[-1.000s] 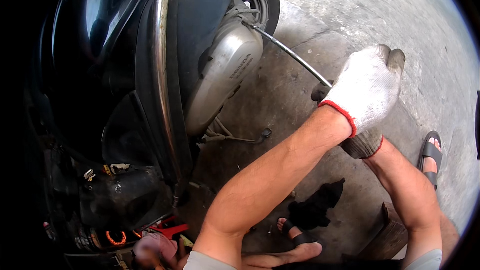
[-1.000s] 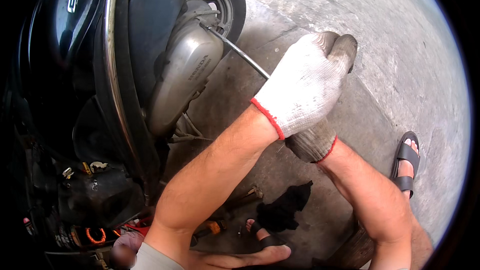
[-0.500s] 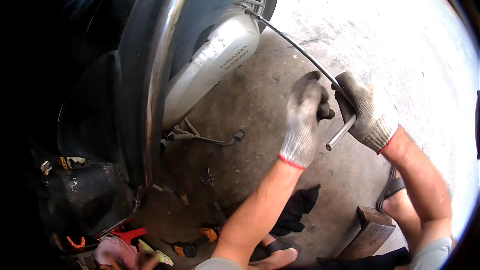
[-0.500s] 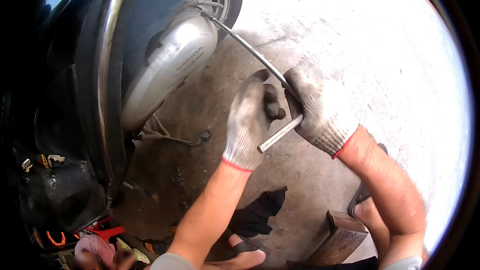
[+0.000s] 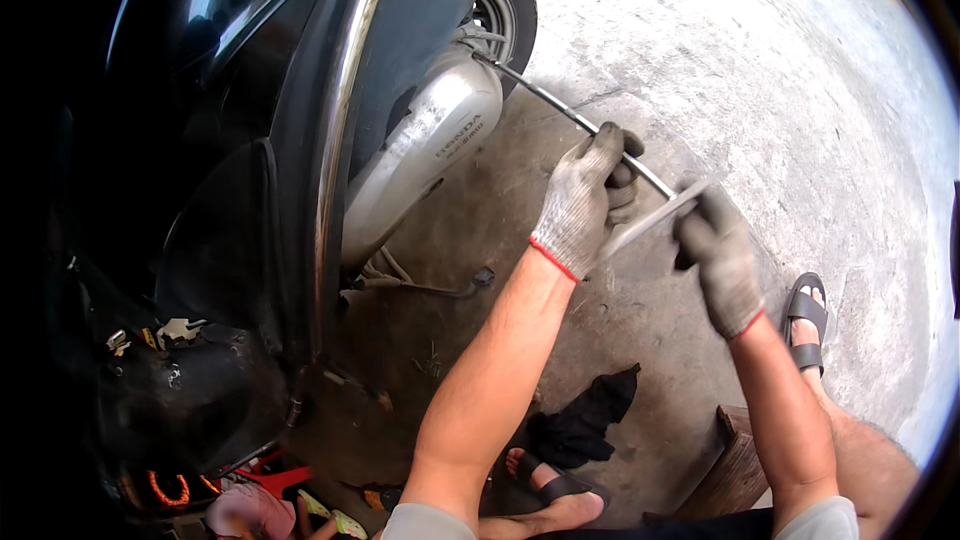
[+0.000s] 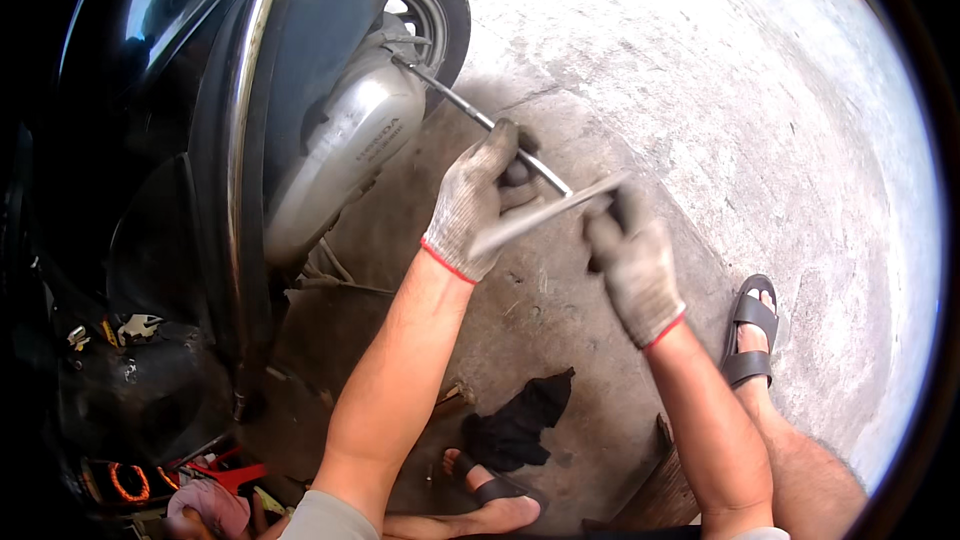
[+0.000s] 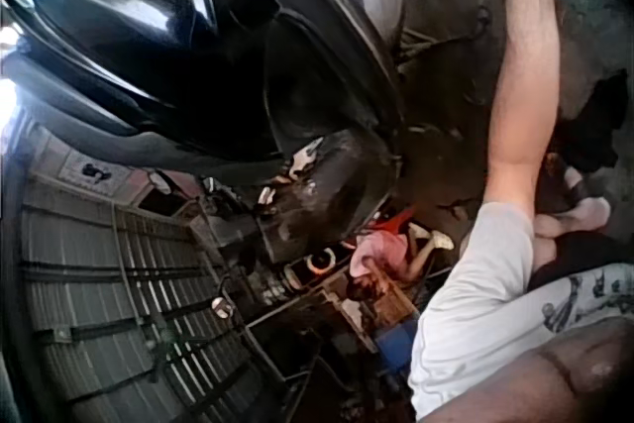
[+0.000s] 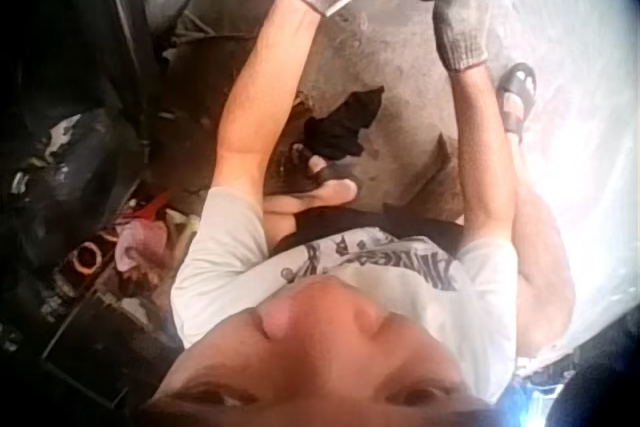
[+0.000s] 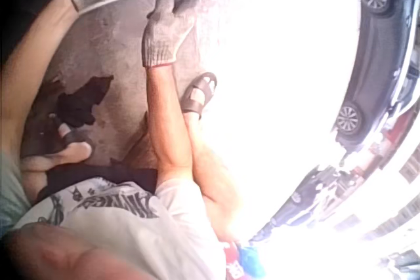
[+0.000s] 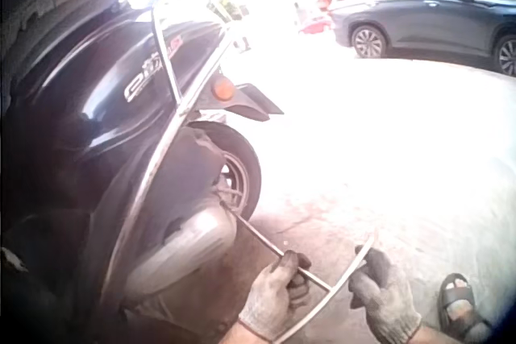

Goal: The person unscrews bolts from a scooter exhaust using a cordless impact wrench and a socket wrench, removes the bolts and exhaust cover by hand, and picks up a hammer.

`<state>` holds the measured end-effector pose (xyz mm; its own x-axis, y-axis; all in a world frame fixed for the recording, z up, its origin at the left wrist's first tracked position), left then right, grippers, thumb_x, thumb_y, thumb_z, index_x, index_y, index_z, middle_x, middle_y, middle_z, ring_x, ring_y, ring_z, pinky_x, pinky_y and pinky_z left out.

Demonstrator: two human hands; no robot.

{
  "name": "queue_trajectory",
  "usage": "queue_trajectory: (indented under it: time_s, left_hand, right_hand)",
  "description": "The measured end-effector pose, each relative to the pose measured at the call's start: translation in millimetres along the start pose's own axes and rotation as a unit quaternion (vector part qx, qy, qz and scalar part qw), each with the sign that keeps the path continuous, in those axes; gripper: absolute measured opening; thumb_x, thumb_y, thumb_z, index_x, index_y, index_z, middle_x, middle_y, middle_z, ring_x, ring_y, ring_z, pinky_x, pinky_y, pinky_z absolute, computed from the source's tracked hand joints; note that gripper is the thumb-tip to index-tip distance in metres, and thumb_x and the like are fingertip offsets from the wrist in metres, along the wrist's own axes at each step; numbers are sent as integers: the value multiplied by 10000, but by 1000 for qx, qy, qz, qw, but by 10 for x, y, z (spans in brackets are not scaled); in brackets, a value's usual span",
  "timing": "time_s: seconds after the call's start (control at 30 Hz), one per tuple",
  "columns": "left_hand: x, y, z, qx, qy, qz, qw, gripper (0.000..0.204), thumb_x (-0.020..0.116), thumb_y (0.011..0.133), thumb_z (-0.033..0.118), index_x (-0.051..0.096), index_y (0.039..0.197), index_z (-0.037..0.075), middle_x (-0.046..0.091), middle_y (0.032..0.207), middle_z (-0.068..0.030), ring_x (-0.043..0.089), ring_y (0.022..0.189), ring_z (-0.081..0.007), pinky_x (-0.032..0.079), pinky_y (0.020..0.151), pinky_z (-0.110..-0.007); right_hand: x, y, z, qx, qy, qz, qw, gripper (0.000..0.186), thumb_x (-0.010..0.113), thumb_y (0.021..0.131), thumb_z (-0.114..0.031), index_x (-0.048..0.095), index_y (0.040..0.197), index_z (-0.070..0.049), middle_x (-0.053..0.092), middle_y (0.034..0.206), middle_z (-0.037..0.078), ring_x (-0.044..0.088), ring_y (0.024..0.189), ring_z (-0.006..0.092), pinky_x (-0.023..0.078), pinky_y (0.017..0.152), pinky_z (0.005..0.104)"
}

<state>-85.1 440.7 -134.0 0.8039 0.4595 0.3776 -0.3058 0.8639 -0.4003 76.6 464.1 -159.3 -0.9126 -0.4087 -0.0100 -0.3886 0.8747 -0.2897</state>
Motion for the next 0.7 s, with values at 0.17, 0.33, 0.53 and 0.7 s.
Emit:
queue_trajectory:
  time_s: [0.17, 0.33, 0.53, 0.7]
  left_hand:
    - [-142, -2, -11, -3, 32, 38, 999, 309, 538, 1036, 358, 589, 953, 64, 409, 688, 35, 362, 527, -64, 282, 490, -243]
    - [-154, -3, 5, 22, 6, 3, 1000, 369, 548, 1027, 383, 588, 945, 25, 381, 664, 25, 289, 480, -68, 243, 449, -258]
    - [-173, -6, -38, 4, 5, 4, 1000, 304, 520, 1045, 323, 565, 960, 35, 351, 690, 37, 275, 492, -58, 256, 463, -247]
    - [-229, 21, -23, 18, 9, 6, 1000, 377, 540, 1029, 399, 588, 931, 38, 393, 651, 27, 297, 478, -69, 242, 445, -259]
  right_hand:
    - [500, -616, -1057, -402, -93, -81, 907, 266, 535, 893, -48, 660, 1100, 64, 648, 769, 161, 651, 638, 280, 572, 701, 373]
    - [18, -158, -470, -76, -6, 34, 997, 417, 529, 922, -75, 515, 1321, 45, 604, 710, 109, 598, 590, 176, 549, 648, 367]
    - [429, -385, -400, -112, -112, -118, 980, 278, 551, 908, -73, 655, 1143, 34, 664, 789, 175, 660, 701, 207, 540, 696, 337]
    - [413, -597, -682, -202, -68, -37, 976, 311, 531, 917, -28, 605, 1208, 53, 678, 908, 218, 711, 848, 261, 560, 787, 349]
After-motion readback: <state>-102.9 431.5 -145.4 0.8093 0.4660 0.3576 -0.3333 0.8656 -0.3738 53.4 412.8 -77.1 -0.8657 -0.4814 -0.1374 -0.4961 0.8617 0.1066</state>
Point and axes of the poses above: each hand's wrist, its own y-axis towards the middle knuckle, its own x-axis out of the palm, z = x × y, the point moved 9 cm from there along y, towards the middle knuckle
